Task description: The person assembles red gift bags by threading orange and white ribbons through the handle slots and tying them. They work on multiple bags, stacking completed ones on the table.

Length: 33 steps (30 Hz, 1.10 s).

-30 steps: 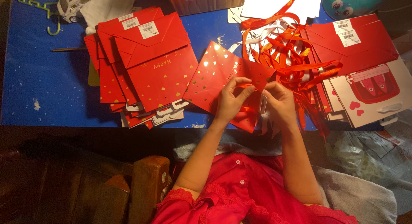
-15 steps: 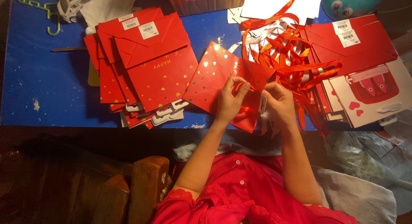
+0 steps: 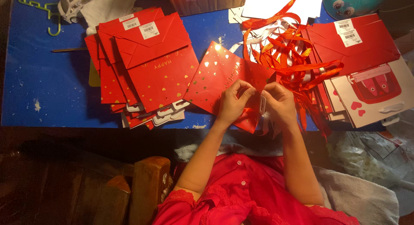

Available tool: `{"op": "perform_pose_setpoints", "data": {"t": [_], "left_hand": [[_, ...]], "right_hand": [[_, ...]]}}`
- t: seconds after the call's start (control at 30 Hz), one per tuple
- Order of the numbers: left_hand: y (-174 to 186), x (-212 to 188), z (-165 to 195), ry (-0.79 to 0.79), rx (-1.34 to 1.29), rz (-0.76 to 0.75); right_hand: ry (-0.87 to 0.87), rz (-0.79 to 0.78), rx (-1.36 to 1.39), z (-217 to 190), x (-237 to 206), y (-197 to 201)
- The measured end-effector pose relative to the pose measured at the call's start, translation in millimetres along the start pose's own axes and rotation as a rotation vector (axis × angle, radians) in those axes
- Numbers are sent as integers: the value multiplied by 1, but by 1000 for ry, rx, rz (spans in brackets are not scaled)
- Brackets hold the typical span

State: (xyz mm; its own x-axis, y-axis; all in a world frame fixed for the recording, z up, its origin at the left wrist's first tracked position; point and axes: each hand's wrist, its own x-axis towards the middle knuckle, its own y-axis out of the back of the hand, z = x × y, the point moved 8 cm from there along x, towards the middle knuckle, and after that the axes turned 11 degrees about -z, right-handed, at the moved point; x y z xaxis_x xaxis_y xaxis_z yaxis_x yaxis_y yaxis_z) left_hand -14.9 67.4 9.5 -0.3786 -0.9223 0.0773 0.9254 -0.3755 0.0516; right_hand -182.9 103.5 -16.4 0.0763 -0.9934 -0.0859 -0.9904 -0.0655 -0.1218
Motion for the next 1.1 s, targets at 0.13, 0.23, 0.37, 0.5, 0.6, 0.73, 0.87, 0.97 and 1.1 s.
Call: {"op": "perform_pose_setpoints", "data": {"t": [0.13,0.23,0.37,0.5,0.6,0.73,0.87,0.97,1.1], "left_hand": [[-3,1,0,5,-69,-28],[-6,0,3,-3,-128,-67],[-7,0,2,26,-172,-78],[-8,0,3,10,-138,-57],[-8,0,2,3,-134,-48],[-7,0,4,-27,-57,-33],[-7,-1,6,-18,-23,-18],[-6,-1,10,-20,-31,-8],[-6,-2,18,-62,-33,-17]], "right_hand": [[28,3,-22,0,1,0],[38,11,-36,0,1,1],[10,13,0,4,0,1],[26,21,-31,1,-2,-1],[47,36,-99,-4,-5,-3],[59,41,-126,-7,-5,-5],[79,53,-164,-9,-6,-6],[77,52,-170,-9,-7,-6],[64,41,-134,-7,-7,-8]]}}
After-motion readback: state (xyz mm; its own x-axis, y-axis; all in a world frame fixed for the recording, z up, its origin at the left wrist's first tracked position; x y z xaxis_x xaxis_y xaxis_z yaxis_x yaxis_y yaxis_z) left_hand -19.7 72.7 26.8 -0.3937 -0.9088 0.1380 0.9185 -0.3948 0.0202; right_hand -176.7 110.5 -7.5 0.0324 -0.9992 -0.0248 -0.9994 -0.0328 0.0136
